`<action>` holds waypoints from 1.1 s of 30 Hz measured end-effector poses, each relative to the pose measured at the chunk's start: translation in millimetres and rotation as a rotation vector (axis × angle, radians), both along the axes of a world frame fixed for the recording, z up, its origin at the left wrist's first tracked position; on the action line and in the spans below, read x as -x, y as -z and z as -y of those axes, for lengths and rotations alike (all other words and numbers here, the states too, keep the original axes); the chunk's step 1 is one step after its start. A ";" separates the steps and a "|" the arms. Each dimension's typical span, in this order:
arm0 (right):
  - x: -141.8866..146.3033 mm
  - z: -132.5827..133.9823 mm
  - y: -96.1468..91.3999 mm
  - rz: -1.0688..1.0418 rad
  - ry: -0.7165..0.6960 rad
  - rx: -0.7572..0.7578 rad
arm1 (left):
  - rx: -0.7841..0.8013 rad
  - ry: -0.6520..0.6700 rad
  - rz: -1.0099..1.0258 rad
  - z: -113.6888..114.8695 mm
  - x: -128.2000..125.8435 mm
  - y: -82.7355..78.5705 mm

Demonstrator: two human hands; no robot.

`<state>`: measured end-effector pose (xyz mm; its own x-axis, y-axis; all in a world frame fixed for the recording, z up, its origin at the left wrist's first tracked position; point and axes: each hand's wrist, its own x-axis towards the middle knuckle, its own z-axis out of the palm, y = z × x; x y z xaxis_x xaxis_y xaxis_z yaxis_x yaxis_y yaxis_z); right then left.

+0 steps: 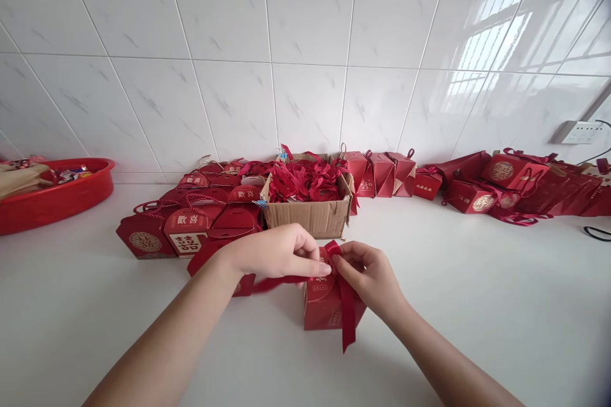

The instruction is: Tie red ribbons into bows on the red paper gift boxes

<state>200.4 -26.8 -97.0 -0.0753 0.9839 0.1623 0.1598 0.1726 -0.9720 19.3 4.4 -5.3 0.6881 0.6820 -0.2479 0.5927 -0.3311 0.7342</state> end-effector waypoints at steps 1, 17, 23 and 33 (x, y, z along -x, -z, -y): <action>0.8 0.3 0.4 0.005 0.014 -0.005 | 0.060 0.032 0.079 0.9 -2.5 0.6; 2.6 7.6 1.5 -0.009 -0.099 -0.097 | 0.006 -0.073 0.411 7.0 -22.0 14.0; 1.5 3.6 4.2 0.068 -0.071 -0.141 | -0.196 -0.030 0.465 3.5 -26.0 18.2; -2.2 -0.1 3.2 0.038 -0.113 -0.085 | -0.259 -0.246 0.193 -8.0 -9.8 28.6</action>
